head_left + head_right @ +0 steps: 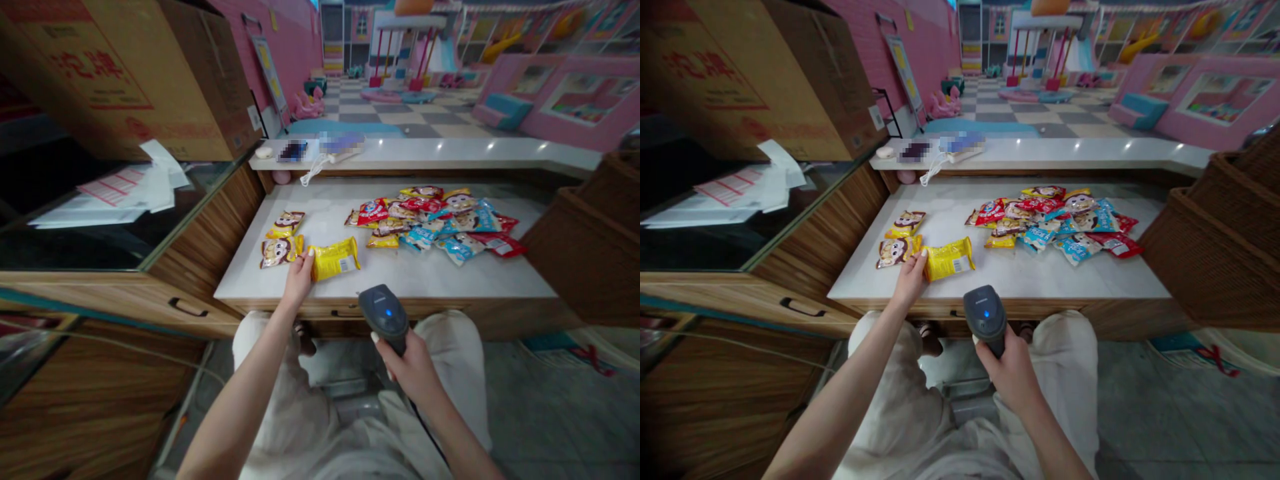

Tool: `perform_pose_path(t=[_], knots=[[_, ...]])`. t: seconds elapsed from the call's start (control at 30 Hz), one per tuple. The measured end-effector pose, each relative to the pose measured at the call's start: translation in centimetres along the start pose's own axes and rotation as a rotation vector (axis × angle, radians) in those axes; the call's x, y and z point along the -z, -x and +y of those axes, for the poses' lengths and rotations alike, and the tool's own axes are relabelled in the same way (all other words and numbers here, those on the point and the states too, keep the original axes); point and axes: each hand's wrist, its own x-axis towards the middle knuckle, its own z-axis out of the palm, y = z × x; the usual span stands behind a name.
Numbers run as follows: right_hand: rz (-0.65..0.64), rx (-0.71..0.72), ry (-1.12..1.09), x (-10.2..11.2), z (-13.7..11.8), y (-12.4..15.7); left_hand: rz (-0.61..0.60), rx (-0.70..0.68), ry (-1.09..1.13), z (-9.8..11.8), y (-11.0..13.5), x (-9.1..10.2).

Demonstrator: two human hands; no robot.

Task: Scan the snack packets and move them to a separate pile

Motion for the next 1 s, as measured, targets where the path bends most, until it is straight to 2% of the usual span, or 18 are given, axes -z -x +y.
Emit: perform_pose_path(t=[0.2, 0.4, 0.67, 0.87, 1.0], knots=[[-0.014, 0.030, 0.037, -0.8, -0.8, -0.6, -0.008, -0.035, -0.114, 0.1, 0.2, 0.7], [-0.003, 0.092, 0.078, -1.3, -2.0, -0.6, -0.037, -0.094, -0.168, 0.0, 0.3, 0.5], [-0.022, 0.064, 0.063, -1.4, -1.5, -0.5, -0.002, -0.049, -0.159, 0.0, 0.2, 0.6], [0.042, 0.087, 0.060, -1.0, -1.7, -0.2, 0.006, -0.057, -0.167, 0.1, 0.3, 0.6], [0.030, 0.043, 0.030, -0.1, -1.2, 0.0, 0.045, -0.083, -0.144, 0.7, -0.1, -0.3]])
